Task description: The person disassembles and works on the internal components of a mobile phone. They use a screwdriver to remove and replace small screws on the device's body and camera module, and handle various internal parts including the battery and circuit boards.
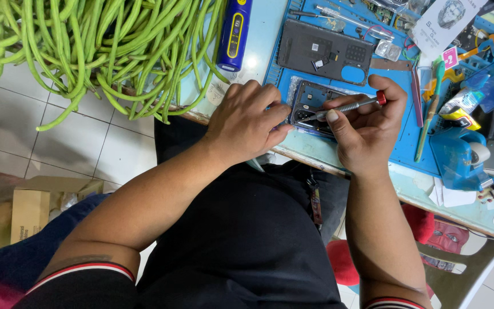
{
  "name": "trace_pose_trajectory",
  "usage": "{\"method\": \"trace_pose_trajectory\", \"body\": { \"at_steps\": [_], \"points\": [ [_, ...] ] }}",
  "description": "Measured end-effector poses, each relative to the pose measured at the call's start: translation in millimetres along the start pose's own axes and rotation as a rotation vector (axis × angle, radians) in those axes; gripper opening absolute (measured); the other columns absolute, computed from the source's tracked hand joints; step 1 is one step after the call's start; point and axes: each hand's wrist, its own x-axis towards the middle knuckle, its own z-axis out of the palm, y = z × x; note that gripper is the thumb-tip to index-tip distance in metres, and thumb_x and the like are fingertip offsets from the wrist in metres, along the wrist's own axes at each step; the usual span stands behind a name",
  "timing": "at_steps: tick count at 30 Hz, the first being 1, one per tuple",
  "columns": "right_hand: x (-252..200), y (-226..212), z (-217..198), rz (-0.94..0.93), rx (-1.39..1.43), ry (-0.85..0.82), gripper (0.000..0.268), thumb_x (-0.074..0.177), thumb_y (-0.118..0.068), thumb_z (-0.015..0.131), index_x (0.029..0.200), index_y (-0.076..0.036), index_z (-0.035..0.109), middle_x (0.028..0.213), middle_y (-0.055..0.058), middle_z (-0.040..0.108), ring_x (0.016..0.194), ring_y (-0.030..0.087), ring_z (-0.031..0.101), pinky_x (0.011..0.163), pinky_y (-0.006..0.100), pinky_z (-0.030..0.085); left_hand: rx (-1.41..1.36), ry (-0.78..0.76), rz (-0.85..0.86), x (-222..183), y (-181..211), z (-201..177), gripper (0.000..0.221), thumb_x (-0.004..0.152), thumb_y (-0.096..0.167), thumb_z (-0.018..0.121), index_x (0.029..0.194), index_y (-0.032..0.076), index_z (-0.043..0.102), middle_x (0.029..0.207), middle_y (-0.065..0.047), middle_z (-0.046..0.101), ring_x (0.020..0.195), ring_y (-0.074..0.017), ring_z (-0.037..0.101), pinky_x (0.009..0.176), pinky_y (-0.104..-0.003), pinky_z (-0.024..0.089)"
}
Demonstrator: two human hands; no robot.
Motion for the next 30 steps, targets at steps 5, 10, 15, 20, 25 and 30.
{"method": "trace_pose_trajectory", "body": {
  "at_steps": [5, 10, 15, 20, 25, 30],
  "points": [
    [-1, 0, 0, -0.003, 0.009, 0.0, 0.064, 0.102, 0.016, 0.075, 0.146, -0.009, 0.035, 0.118, 0.011, 0.062, 0.106, 0.022, 0.071, 0.092, 0.031, 0.062, -0.004, 0.002, -0.007, 0, 1, -1, 0.031, 0.086, 0.036, 0.084, 0.102, 0.011, 0.075, 0.102, 0.0, 0.058, 0.094, -0.0195, 0.054, 0.084, -0.039, 0.042],
    [-2, 2, 0, -0.006, -0.002, 0.008, 0.063, 0.102, 0.015, 0.074, 0.146, -0.01, 0.035, 0.117, 0.012, 0.063, 0.106, 0.021, 0.072, 0.088, 0.03, 0.062, -0.009, 0.016, -0.008, 0, 1, -2, 0.031, 0.085, 0.036, 0.085, 0.102, 0.011, 0.075, 0.102, 0.0, 0.058, 0.095, -0.0194, 0.054, 0.085, -0.039, 0.042],
    [-3, 2, -1, -0.007, 0.002, 0.009, 0.063, 0.103, 0.015, 0.074, 0.145, -0.01, 0.035, 0.117, 0.012, 0.064, 0.106, 0.021, 0.072, 0.087, 0.029, 0.062, -0.002, 0.016, -0.008, 0, 1, -1, 0.031, 0.085, 0.036, 0.085, 0.101, 0.012, 0.075, 0.102, 0.0, 0.058, 0.095, -0.0193, 0.054, 0.084, -0.039, 0.042],
    [-5, 3, -1, -0.035, -0.02, -0.014, 0.063, 0.104, 0.014, 0.075, 0.146, -0.01, 0.035, 0.115, 0.011, 0.063, 0.106, 0.021, 0.071, 0.088, 0.029, 0.062, 0.002, 0.007, -0.011, -1, 1, 0, 0.031, 0.085, 0.036, 0.085, 0.102, 0.011, 0.075, 0.102, 0.0, 0.058, 0.095, -0.0194, 0.054, 0.084, -0.039, 0.042],
    [-7, 2, 2, -0.109, -0.055, -0.049, 0.063, 0.106, 0.012, 0.075, 0.147, -0.013, 0.035, 0.116, 0.008, 0.058, 0.103, 0.02, 0.068, 0.095, 0.031, 0.063, 0.0, 0.023, 0.001, -2, -1, 0, 0.031, 0.085, 0.036, 0.084, 0.102, 0.011, 0.075, 0.103, 0.0, 0.058, 0.096, -0.0194, 0.054, 0.086, -0.039, 0.042],
    [-4, -14, 7, -0.288, -0.33, -0.16, 0.07, 0.102, 0.011, 0.074, 0.152, -0.012, 0.032, 0.118, 0.012, 0.059, 0.103, 0.023, 0.073, 0.075, 0.025, 0.057, -0.006, 0.002, -0.005, -2, -1, 1, 0.031, 0.085, 0.036, 0.085, 0.1, 0.011, 0.075, 0.102, 0.0, 0.057, 0.095, -0.02, 0.054, 0.084, -0.039, 0.041]
  ]
}}
